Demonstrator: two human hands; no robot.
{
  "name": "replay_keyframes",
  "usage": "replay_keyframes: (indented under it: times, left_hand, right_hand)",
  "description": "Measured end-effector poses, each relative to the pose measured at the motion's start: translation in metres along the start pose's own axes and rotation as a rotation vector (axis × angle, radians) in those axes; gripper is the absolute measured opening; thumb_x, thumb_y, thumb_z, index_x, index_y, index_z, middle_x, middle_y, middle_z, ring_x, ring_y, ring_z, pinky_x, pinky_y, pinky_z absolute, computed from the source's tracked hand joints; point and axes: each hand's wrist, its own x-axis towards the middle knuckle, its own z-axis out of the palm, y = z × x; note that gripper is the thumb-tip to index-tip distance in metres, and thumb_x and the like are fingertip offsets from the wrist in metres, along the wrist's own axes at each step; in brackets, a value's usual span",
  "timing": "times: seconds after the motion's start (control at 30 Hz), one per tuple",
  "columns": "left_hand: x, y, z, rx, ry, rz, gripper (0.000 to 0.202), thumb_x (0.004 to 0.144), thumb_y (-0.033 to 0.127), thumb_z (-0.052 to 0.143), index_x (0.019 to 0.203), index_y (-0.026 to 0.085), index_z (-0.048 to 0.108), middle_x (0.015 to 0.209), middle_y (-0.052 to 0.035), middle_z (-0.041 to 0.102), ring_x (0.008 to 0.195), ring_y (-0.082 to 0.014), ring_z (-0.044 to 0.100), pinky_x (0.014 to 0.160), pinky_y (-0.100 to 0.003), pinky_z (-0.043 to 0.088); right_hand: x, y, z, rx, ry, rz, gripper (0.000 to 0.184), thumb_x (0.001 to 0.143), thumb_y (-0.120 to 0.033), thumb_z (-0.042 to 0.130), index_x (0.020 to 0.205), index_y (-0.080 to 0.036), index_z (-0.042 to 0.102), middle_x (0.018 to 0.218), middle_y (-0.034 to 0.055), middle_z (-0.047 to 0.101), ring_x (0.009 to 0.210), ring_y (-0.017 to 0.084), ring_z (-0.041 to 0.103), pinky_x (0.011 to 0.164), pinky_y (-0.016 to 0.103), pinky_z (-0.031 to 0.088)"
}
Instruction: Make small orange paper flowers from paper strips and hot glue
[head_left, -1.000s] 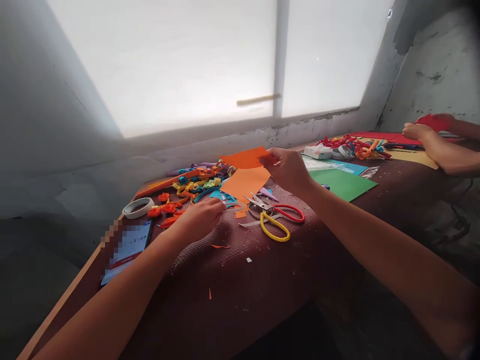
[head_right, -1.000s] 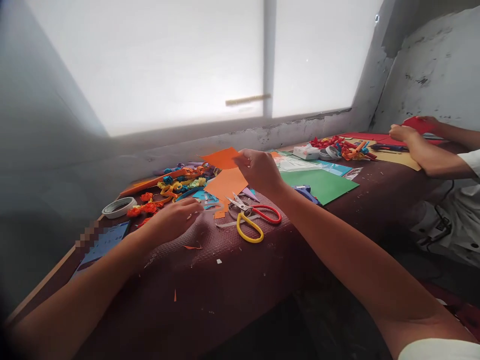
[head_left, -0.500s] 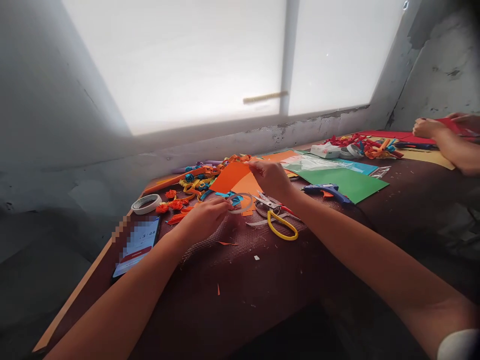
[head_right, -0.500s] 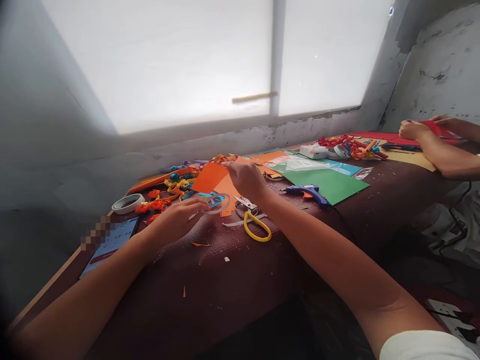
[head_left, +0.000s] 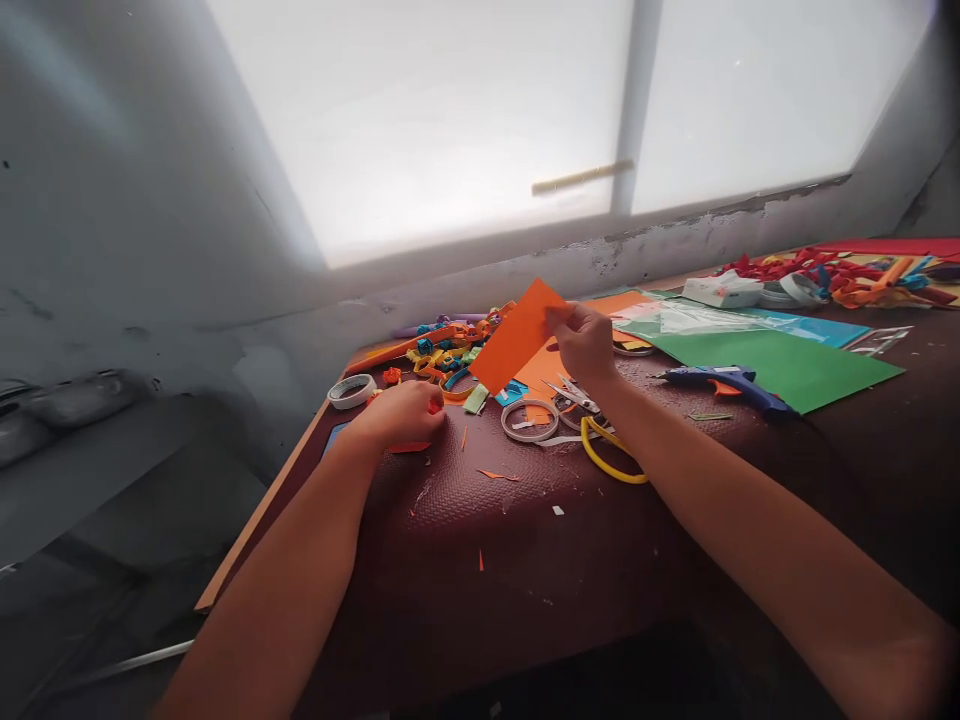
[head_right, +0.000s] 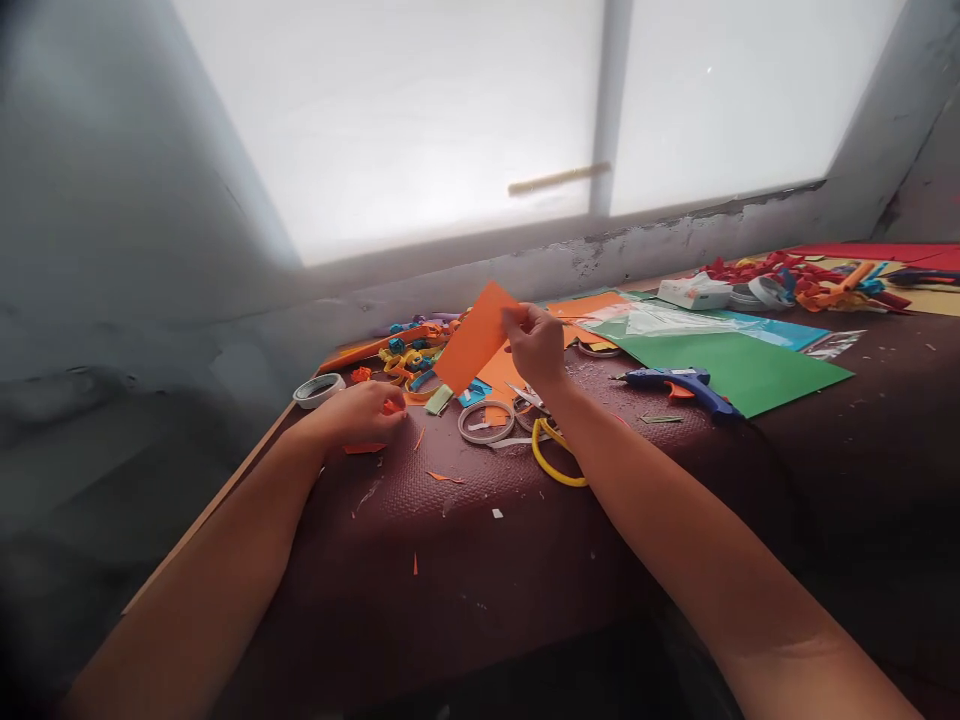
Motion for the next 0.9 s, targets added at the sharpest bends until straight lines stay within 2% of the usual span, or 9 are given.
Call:
replay_keyframes:
  times: [0.07,0.13,0.3,0.4,0.53,0.67,0.77,0.83,0.9]
  left_hand:
    - [0.000,0.000,-0.003,0.000,-0.004,-0.025,0.013,0.076,0.029,0.060,0.072,0.023,0.071,0.086,-0.0047,0.077,0.075,-0.0230,0.069,0.057,-0.027,0.043]
    - [0.000,-0.002,-0.009,-0.004,0.044,-0.066,0.015,0.079,0.027,0.057,0.073,0.023,0.070,0.083,-0.0040,0.076,0.074,-0.0219,0.069,0.058,-0.027,0.044]
    - [0.000,-0.015,-0.024,0.005,0.330,-0.256,0.037,0.095,0.026,0.035,0.118,0.021,0.063,0.105,-0.0086,0.076,0.094,-0.0236,0.070,0.074,-0.030,0.050]
    - [-0.001,-0.023,-0.028,0.034,0.409,-0.343,0.040,0.097,0.025,0.030,0.121,0.019,0.061,0.112,-0.0121,0.074,0.104,-0.0264,0.069,0.081,-0.034,0.051]
    - [-0.001,-0.019,-0.021,0.089,0.308,-0.342,0.034,0.093,0.023,0.040,0.111,0.021,0.069,0.104,-0.0117,0.077,0.099,-0.0297,0.071,0.080,-0.036,0.051]
    - [0.001,0.008,0.002,0.154,0.173,-0.201,0.035,0.096,0.022,0.042,0.120,0.023,0.068,0.102,-0.0093,0.078,0.096,-0.0268,0.072,0.085,-0.036,0.051]
    - [0.005,0.025,0.015,0.201,0.099,-0.074,0.030,0.096,0.022,0.051,0.121,0.024,0.067,0.106,-0.0075,0.076,0.106,-0.0252,0.069,0.094,-0.037,0.051]
    - [0.010,0.025,0.015,0.232,0.094,-0.051,0.029,0.098,0.023,0.054,0.124,0.022,0.064,0.116,-0.0083,0.072,0.112,-0.0247,0.065,0.098,-0.042,0.051]
    - [0.019,0.014,0.009,0.261,0.091,-0.058,0.035,0.097,0.036,0.061,0.127,0.017,0.060,0.128,-0.0109,0.063,0.111,-0.0243,0.064,0.094,-0.047,0.055]
  right_hand:
    - [-0.001,0.002,-0.002,0.015,0.024,0.008,0.038,0.083,-0.052,0.063,0.091,-0.015,0.069,0.076,0.0043,0.070,0.066,0.017,0.066,0.049,0.026,0.057]
    - [-0.001,0.003,-0.004,0.023,0.050,0.007,0.037,0.082,-0.050,0.064,0.090,-0.014,0.070,0.074,0.0045,0.069,0.063,0.018,0.065,0.046,0.026,0.055]
    - [0.000,0.000,-0.010,0.037,0.133,-0.047,0.030,0.085,-0.040,0.062,0.100,-0.016,0.073,0.086,0.0068,0.073,0.069,0.018,0.068,0.051,0.025,0.053]
    - [0.001,0.000,-0.012,0.049,0.186,-0.074,0.030,0.087,-0.038,0.059,0.105,-0.018,0.073,0.095,0.0086,0.074,0.077,0.020,0.069,0.056,0.026,0.054]
    - [0.000,0.002,-0.012,0.082,0.192,-0.064,0.029,0.087,-0.039,0.060,0.103,-0.018,0.071,0.090,0.0087,0.074,0.067,0.019,0.068,0.051,0.026,0.051]
    - [-0.002,0.001,-0.008,0.119,0.158,-0.064,0.025,0.085,-0.035,0.062,0.101,-0.018,0.070,0.086,0.0072,0.074,0.060,0.016,0.065,0.049,0.027,0.052]
    - [-0.003,0.001,-0.007,0.122,0.153,-0.072,0.022,0.084,-0.032,0.063,0.099,-0.018,0.070,0.087,0.0074,0.075,0.063,0.017,0.065,0.053,0.028,0.054]
    - [-0.004,0.002,-0.007,0.118,0.150,-0.066,0.024,0.084,-0.033,0.063,0.100,-0.018,0.070,0.088,0.0079,0.075,0.062,0.017,0.065,0.053,0.029,0.054]
    - [-0.004,0.003,-0.007,0.107,0.143,-0.069,0.025,0.084,-0.034,0.064,0.101,-0.018,0.070,0.088,0.0082,0.075,0.062,0.018,0.065,0.054,0.030,0.054]
